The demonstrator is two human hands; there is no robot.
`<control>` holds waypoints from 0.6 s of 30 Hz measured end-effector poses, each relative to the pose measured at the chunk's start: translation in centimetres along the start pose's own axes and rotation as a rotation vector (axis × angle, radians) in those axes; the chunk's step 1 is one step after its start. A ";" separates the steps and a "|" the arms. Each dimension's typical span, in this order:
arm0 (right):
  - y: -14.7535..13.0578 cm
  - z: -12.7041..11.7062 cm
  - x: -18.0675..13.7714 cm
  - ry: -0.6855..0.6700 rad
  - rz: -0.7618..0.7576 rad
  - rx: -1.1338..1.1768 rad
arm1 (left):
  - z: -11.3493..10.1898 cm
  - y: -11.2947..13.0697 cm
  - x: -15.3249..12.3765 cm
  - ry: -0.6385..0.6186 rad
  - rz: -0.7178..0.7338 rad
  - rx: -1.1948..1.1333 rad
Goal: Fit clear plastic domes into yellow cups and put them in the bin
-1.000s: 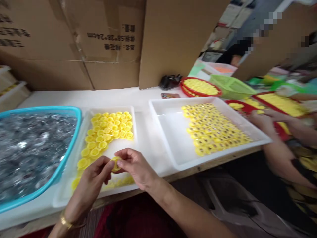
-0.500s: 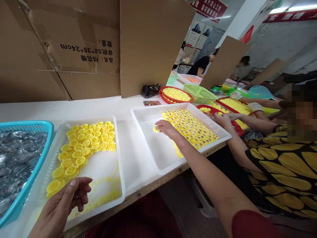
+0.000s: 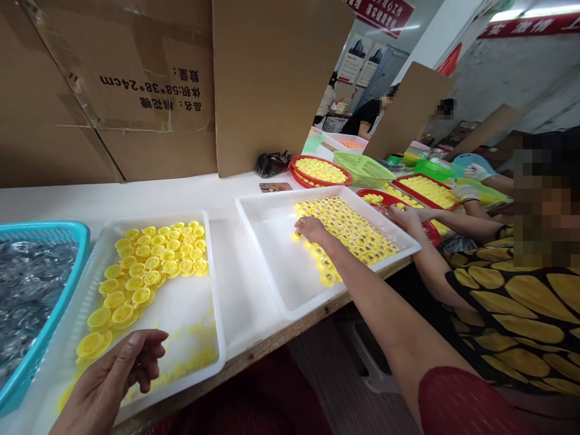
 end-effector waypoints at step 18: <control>-13.4 3.5 -8.0 0.361 -0.685 -0.010 | -1.3 3.1 -0.6 -0.004 0.106 0.139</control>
Point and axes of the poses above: each hand's wrist, its own x-axis towards the middle knuckle, its own z-axis out of the palm, y = z × x, the point moved 1 cm from there along x, towards the middle knuckle, and after that the axes turned 9 degrees about -y, right-handed, at the moved point
